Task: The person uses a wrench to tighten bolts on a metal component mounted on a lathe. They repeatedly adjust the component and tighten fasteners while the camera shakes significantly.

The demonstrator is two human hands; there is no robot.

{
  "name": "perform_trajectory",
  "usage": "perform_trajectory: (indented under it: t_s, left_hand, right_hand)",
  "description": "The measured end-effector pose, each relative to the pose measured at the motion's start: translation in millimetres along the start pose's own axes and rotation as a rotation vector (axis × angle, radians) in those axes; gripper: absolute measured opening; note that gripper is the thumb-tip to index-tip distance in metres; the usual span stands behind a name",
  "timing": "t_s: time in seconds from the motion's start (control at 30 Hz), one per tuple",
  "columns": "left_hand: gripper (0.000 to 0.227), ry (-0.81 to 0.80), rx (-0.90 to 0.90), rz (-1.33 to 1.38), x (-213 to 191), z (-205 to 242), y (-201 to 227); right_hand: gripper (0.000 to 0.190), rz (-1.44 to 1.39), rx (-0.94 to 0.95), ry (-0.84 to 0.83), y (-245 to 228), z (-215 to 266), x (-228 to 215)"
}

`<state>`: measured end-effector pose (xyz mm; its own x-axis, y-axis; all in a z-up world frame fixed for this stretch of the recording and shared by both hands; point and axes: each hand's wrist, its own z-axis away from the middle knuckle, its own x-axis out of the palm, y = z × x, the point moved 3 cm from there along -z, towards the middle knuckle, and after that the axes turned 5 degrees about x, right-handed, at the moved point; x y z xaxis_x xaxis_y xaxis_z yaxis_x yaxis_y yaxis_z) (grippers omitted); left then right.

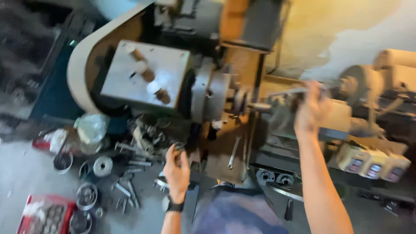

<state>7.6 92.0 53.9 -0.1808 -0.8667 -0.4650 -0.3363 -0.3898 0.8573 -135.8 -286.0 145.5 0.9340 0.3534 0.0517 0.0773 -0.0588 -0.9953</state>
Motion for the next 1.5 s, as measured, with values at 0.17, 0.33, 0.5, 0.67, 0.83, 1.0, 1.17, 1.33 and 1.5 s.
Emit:
perform_trajectory:
  t_s: [0.17,0.33,0.5,0.67,0.83,1.0,1.17,1.33,1.5]
  left_hand:
    - [0.068,-0.139,-0.328,-0.812,-71.2,59.7,-121.6]
    - [0.073,-0.159,-0.769,-0.253,-51.1,80.3,-164.5]
    - [0.075,-0.064,-0.575,-0.295,-18.8,106.5,-242.3]
    - [0.070,-0.290,-0.886,-0.161,-27.4,77.6,-209.6]
    - [0.064,-0.282,-0.759,-0.238,-32.6,78.2,-235.9]
    - [0.075,-0.397,-0.487,-0.739,-47.2,51.3,-178.5]
    - [0.039,-0.232,0.163,-0.155,-28.2,-39.9,60.5]
    - [0.038,-0.146,0.649,-0.106,81.6,-174.8,120.3]
    - [0.046,-0.550,0.112,-0.484,148.4,-237.2,126.1]
  right_hand:
    - [0.033,-0.330,0.117,-0.115,-2.5,126.0,29.4]
    - [0.025,-0.164,0.394,-0.398,47.4,212.4,76.0]
    - [0.026,-0.159,0.431,-0.595,68.4,234.0,77.1]
    - [0.021,-0.038,0.392,-0.473,53.4,205.2,58.0]
    - [0.024,-0.104,0.135,-0.313,-11.0,141.3,37.7]
    - [0.028,-0.234,-0.101,-0.130,1.0,32.4,2.4]
    - [0.023,0.222,-0.143,0.005,2.7,-10.5,17.7]
    - [0.023,0.361,-0.186,0.044,-6.1,-2.9,26.9]
    - [0.027,0.393,-0.165,0.107,-12.4,-4.8,23.7]
